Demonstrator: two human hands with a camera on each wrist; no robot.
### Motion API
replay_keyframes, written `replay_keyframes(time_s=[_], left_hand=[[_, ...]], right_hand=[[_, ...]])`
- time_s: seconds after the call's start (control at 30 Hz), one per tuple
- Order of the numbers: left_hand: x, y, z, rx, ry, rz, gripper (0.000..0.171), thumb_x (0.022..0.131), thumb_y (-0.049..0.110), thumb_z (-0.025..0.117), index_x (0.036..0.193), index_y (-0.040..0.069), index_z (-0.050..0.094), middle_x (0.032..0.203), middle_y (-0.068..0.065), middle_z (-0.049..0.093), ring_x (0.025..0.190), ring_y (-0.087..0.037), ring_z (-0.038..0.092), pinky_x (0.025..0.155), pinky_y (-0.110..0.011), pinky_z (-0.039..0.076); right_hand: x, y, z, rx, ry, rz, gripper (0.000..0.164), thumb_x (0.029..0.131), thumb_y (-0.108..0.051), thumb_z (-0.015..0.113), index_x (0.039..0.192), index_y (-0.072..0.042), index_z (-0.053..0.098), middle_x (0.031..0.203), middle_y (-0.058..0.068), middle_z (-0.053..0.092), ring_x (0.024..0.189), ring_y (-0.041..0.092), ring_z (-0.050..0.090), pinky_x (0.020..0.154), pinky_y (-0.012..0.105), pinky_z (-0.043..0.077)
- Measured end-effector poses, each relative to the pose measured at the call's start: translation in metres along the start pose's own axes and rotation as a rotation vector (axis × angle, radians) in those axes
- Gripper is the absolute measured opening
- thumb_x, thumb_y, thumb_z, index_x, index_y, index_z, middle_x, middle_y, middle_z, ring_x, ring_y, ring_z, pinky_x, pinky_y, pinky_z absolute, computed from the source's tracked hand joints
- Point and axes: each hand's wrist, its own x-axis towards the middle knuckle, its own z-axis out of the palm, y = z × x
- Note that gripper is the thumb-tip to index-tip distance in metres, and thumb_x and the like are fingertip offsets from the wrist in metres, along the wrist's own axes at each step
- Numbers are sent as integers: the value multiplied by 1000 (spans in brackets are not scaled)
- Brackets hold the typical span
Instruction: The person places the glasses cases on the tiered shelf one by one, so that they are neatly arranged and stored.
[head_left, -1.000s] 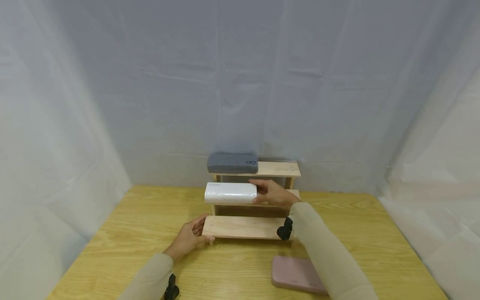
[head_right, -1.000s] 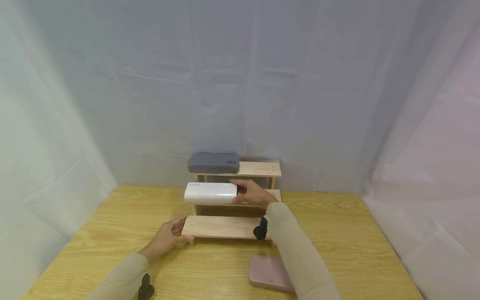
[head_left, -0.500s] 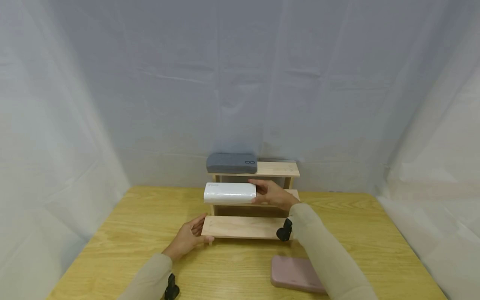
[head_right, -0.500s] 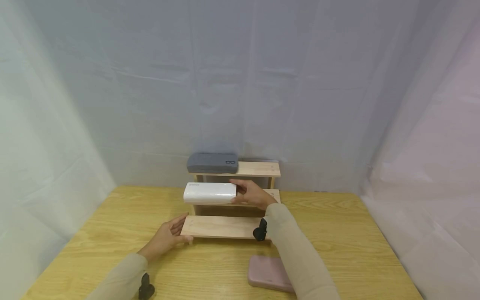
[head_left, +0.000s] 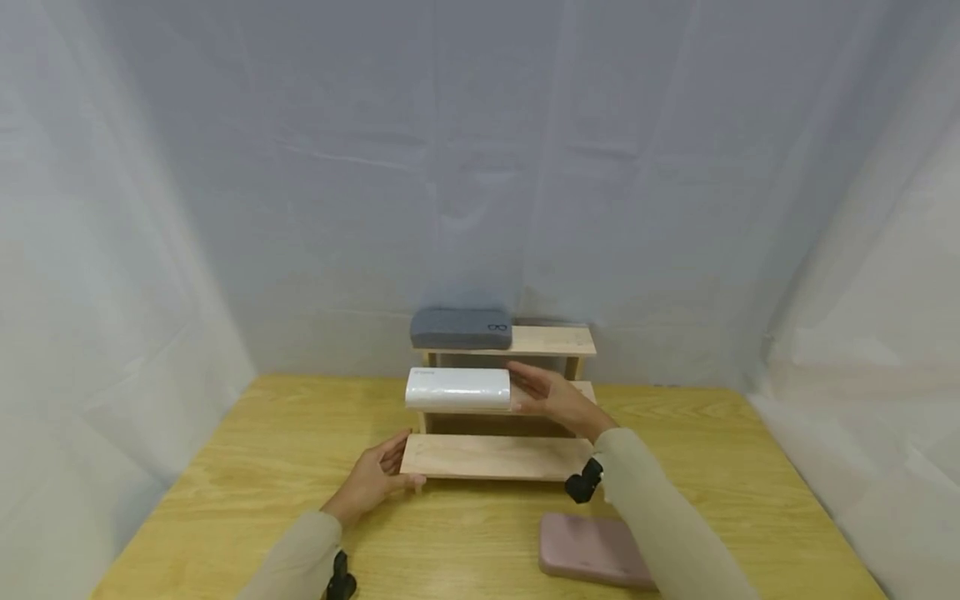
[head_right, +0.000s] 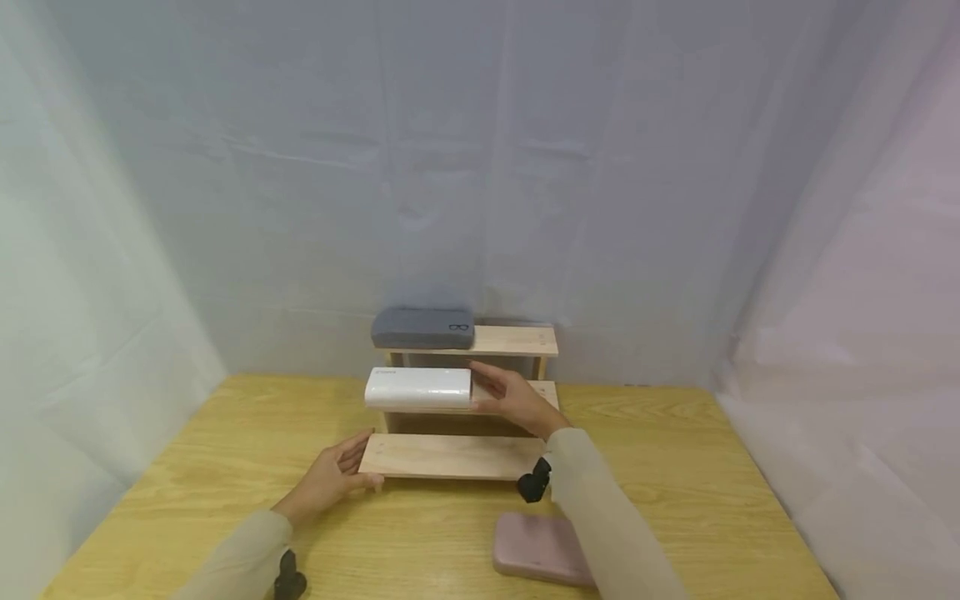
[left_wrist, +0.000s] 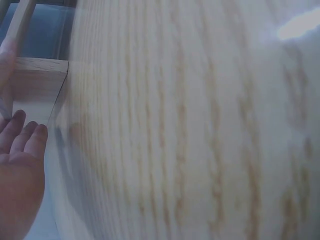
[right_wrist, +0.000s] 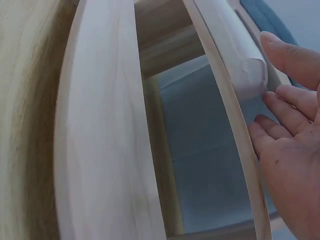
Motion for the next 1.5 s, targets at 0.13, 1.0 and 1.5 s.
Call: replay_keyframes(time_s=[0.13,1.0,1.5], left_hand=[[1,-1,0,-1,-12,2,90,79,10,79,149,-5,24,151,-26,29,137,-38,32,111,-42,34],[4,-3,1,15,1,18,91,77,13,81,148,-7,27,149,-27,31,136,-40,34,110,-43,35],[4,-4,0,18,7,4,90,77,13,81,148,-5,27,149,-26,32,137,-38,34,109,-42,36]], right_hand=[[-18,-1,-5,29,0,-27,76,91,-8,66,152,-3,22,159,14,18,144,32,19,113,41,31],[-185,29,-34,-95,64,67,62,97,-9,56,152,-16,28,157,16,24,142,33,22,112,47,33],[-248,62,-18,208,-52,182,66,101,-6,47,153,0,6,157,0,25,125,-9,39,98,21,45]])
